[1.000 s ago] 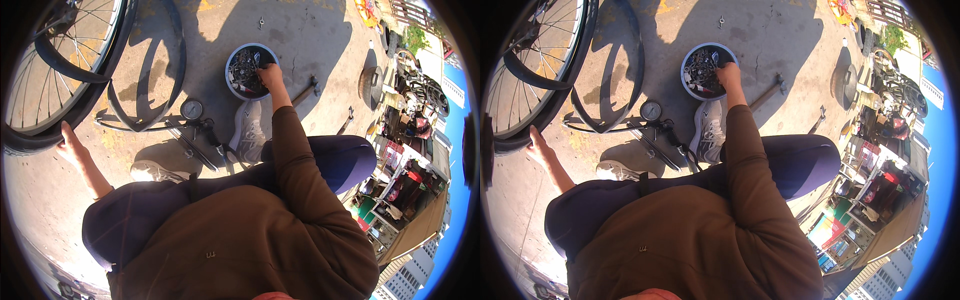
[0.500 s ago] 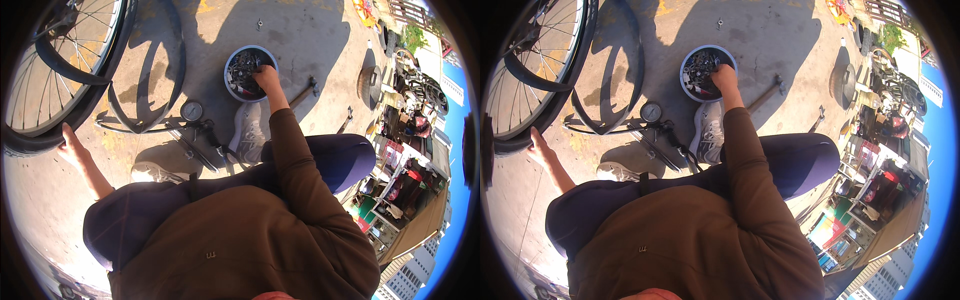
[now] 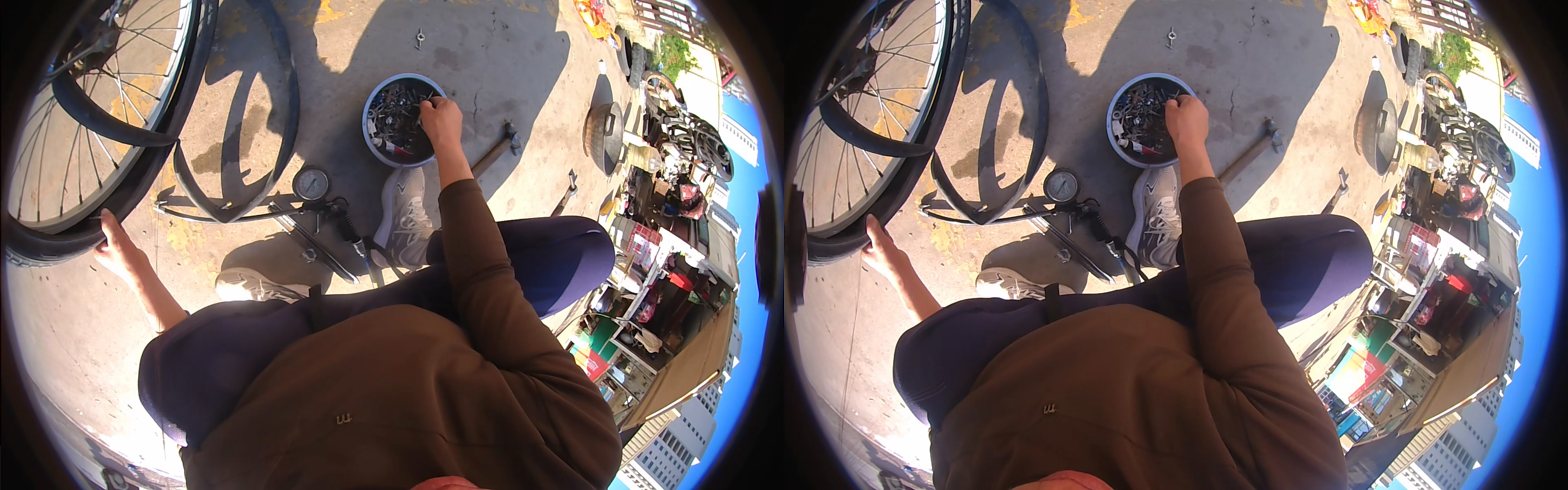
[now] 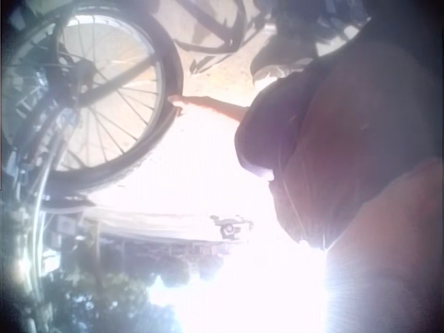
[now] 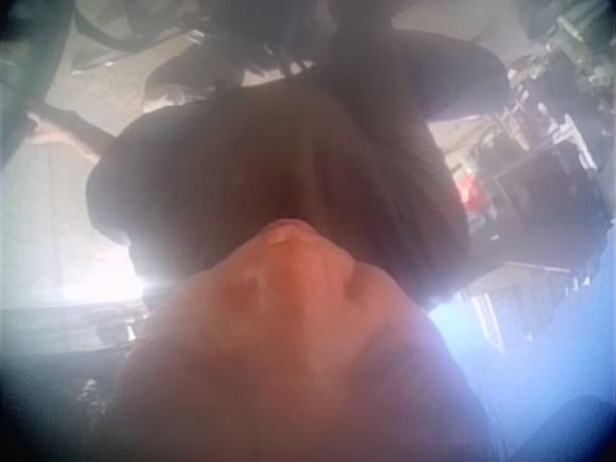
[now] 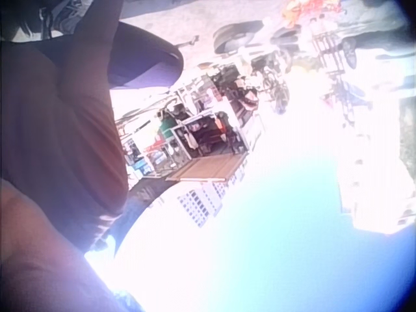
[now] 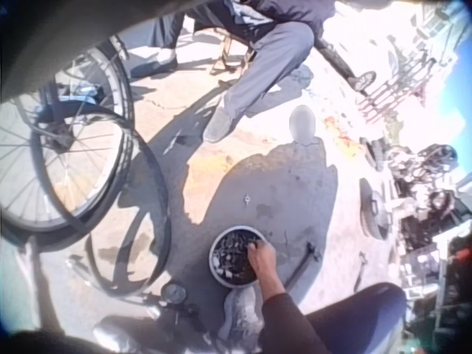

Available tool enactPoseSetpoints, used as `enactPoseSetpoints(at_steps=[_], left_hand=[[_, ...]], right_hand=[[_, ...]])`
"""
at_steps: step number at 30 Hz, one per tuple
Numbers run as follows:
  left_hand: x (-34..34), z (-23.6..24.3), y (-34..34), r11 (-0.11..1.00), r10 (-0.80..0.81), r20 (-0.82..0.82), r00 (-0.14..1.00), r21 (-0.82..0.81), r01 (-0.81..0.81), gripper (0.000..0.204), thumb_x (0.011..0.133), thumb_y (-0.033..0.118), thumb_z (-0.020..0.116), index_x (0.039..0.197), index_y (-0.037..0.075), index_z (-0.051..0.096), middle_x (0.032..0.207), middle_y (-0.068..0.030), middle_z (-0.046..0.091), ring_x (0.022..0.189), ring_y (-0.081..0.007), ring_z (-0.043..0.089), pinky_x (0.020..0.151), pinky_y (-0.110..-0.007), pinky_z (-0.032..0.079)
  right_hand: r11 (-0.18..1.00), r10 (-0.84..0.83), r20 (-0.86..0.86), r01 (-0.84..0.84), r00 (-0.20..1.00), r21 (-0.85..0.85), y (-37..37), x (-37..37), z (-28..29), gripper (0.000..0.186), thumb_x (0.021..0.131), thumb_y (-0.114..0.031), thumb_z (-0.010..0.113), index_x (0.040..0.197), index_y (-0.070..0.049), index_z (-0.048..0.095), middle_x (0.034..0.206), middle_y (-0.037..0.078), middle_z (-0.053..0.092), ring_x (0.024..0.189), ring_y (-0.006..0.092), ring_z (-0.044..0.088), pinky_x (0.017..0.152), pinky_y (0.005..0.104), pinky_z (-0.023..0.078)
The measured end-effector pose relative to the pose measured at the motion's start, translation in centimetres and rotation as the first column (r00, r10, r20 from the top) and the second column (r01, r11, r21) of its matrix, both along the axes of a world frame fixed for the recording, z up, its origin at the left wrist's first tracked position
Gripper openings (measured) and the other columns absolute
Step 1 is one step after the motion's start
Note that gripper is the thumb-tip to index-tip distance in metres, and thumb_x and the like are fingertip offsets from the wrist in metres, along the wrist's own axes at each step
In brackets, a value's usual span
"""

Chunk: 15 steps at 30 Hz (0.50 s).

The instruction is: The person removes a bicycle tire from the rim using tire levers, then repeatedly inserts and removes the levers around the tire bead to detach it. The person works on the tire while squatting on the ground in an outdoor setting.

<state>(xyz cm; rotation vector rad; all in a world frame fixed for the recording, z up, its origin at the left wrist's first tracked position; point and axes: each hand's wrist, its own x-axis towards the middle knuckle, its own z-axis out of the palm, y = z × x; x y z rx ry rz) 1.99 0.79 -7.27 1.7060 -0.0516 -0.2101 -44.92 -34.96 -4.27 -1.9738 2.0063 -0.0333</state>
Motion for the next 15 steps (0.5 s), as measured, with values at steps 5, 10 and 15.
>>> enactPoseSetpoints(at_steps=[5, 10, 15], left_hand=[[-0.7, 0.9, -0.7, 0.999, 0.023, -0.005, 1.0, -0.033, -0.023, 0.058, 0.082, 0.02, 0.078, 0.119, -0.019, 0.054, 0.122, -0.024, 0.061, 0.106, -0.0246, 0.063, 0.096, -0.031, 0.052], [-0.9, 0.8, -0.8, 0.999, 0.039, -0.015, 0.999, -0.003, -0.039, 0.058, 0.083, 0.019, 0.077, 0.119, -0.02, 0.053, 0.121, -0.0253, 0.06, 0.105, -0.0252, 0.064, 0.095, -0.031, 0.053], [-0.8, 1.4, -0.8, 1.0, 0.022, -0.02, 1.0, 0.016, -0.021, 0.057, 0.083, 0.018, 0.077, 0.118, -0.02, 0.054, 0.12, -0.0246, 0.061, 0.104, -0.024, 0.064, 0.094, -0.03, 0.054]], right_hand=[[0.999, 0.03, 0.122, -0.027, 0.992, -0.027, -0.5, 1.3, 1.2, 0.03, 0.081, -0.024, 0.056, 0.095, -0.002, 0.07, 0.089, 0.025, 0.068, 0.089, 0.0418, 0.066, 0.08, 0.0461, 0.051], [0.899, 0.425, 0.208, -0.438, 0.881, 0.019, -2.0, 1.1, -0.4, 0.036, 0.083, -0.016, 0.053, 0.116, -0.005, 0.065, 0.099, 0.024, 0.068, 0.096, 0.0408, 0.064, 0.085, 0.0441, 0.049], [0.813, 0.529, 0.143, -0.548, 0.837, 0.198, -0.3, 1.6, -0.7, 0.047, 0.081, -0.011, 0.054, 0.126, -0.014, 0.062, 0.105, 0.022, 0.068, 0.103, 0.0386, 0.063, 0.089, 0.045, 0.05]])
